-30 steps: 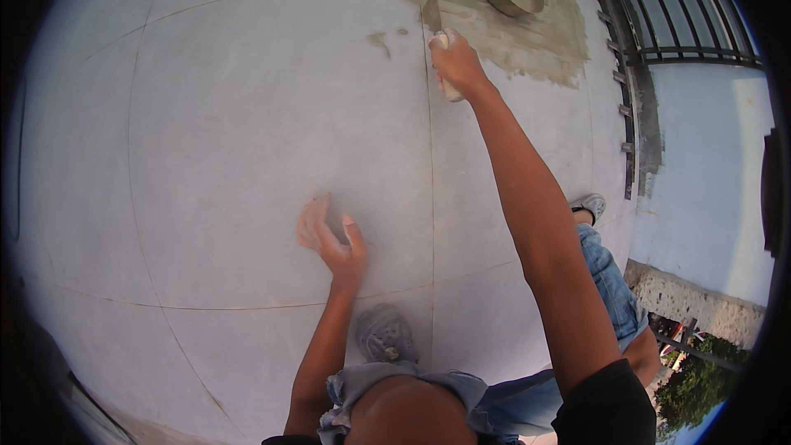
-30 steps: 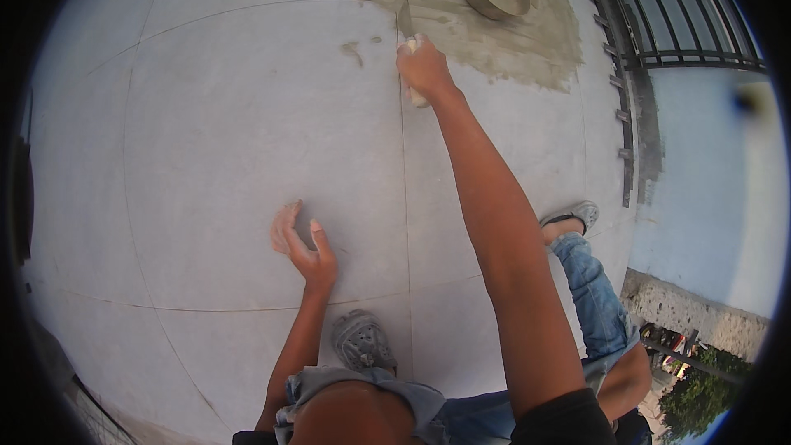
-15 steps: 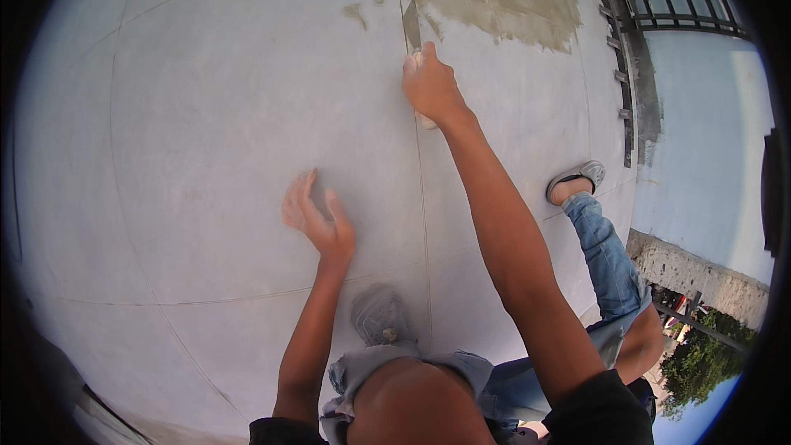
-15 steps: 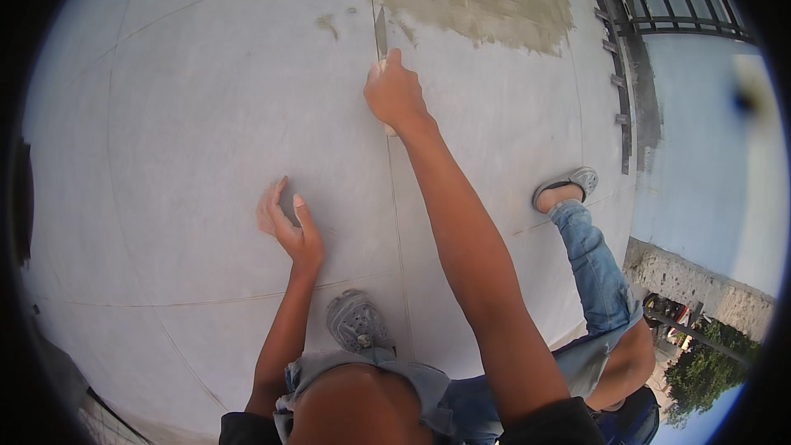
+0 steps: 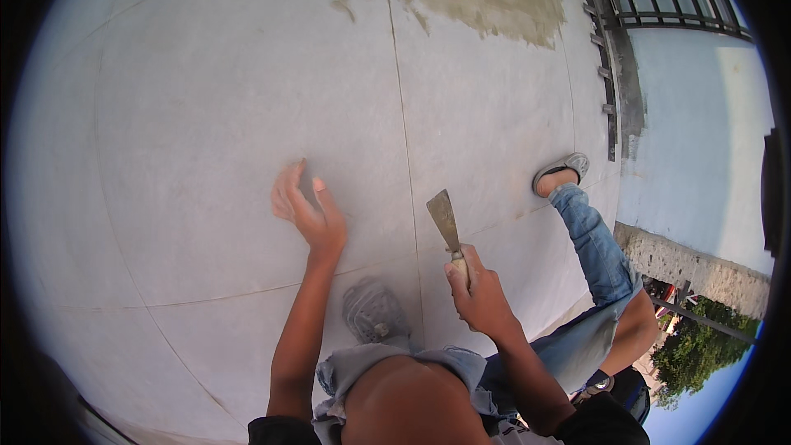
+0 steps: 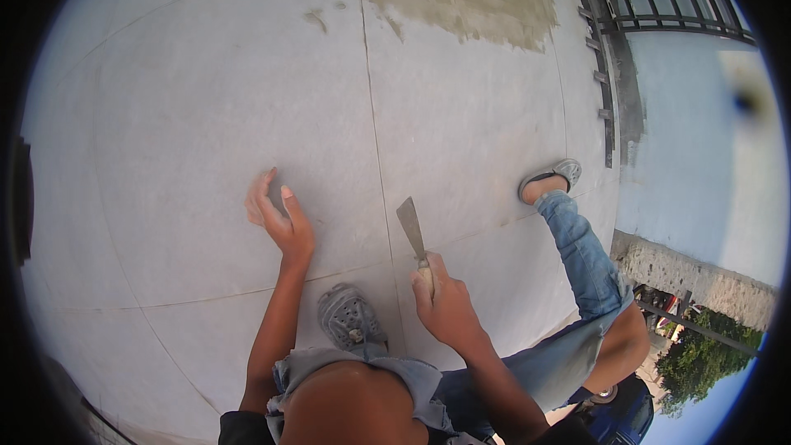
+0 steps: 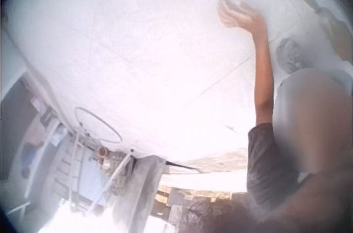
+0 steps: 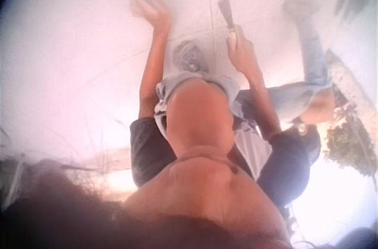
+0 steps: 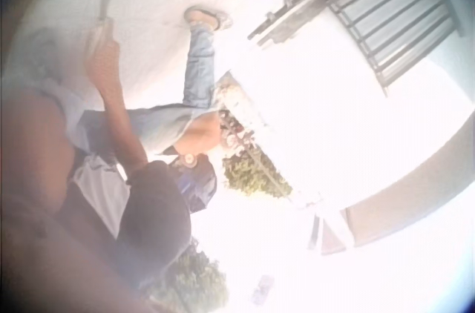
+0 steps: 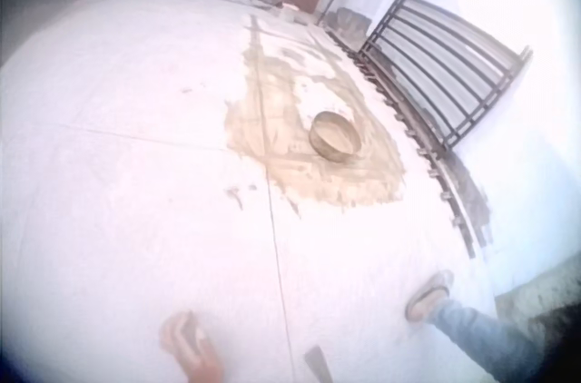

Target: The person scoops grout from a metal bowl with a trowel and spreads it into the gaps between floor tiles using a pink float. They repeatedly smooth the grout over the tile surface and occasionally scrape excess material back into the bowl.

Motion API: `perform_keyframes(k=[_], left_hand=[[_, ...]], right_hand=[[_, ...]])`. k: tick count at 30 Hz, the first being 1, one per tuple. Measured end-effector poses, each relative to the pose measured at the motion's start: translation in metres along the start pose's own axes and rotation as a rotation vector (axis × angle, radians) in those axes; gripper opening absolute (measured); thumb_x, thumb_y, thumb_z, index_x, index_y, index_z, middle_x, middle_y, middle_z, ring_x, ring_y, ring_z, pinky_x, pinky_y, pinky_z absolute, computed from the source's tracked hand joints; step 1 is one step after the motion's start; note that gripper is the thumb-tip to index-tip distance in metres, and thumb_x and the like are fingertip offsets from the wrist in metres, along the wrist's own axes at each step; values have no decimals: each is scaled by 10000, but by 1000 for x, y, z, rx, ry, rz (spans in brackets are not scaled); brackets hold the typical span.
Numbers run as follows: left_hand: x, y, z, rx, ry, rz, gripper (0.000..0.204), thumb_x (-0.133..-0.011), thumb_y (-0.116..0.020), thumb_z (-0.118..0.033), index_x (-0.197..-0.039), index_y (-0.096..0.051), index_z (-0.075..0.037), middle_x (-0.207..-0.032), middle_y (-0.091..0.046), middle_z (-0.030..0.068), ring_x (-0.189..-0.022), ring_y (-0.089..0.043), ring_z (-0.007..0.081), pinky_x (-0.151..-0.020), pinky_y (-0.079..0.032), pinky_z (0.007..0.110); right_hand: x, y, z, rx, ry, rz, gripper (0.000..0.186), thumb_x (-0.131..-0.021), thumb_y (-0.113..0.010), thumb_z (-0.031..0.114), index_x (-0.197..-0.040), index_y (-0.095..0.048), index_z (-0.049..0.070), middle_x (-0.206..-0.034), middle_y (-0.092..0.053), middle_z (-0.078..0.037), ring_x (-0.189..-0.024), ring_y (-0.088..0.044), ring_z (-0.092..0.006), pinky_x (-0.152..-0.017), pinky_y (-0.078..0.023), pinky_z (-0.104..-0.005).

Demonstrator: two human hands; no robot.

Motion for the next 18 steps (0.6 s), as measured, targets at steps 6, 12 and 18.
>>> perform_keyframes(k=[6, 12, 18], left_hand=[[-4, -4, -7, -7, -30, 24, 371, -1056, -541, -187, -1380, -573, -9, -1413, -588, 165, -1400, -426, 368, -1192, -196, 539], [-2, -3, -8, 14, 6, 10, 347, -1053, -543, -171, -1352, -604, -7, -1374, -616, 171, -1364, -473, 349, -1188, -225, 505], [1, 10, -6, 13, 25, -18, 322, -1054, -544, -171, -1315, -632, -3, -1346, -635, 167, -1324, -504, 340, -1171, -256, 486]], right_hand=[[-188, 36, 85, -25, 184, -215, 374, -1078, -521, 264, -1294, -532, -42, -856, -656, -201, -758, -654, -331, -680, -525, -449], [-301, 55, 125, 130, 286, -316, 493, -1064, -524, 296, -1402, -501, -62, -818, -682, -178, -571, -662, -256, -545, -553, -407], [-291, 57, 162, 110, 160, -159, 514, -1053, -507, 308, -1411, -491, -61, -1173, -697, -363, -1116, -680, -521, -980, -532, -558]])
Point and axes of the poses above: each hand's wrist, its own x-axis away from the middle knuckle, its own y-axis out of the back of the hand, z = x × y, the point moved 2 cm from there along -x, towards the middle knuckle
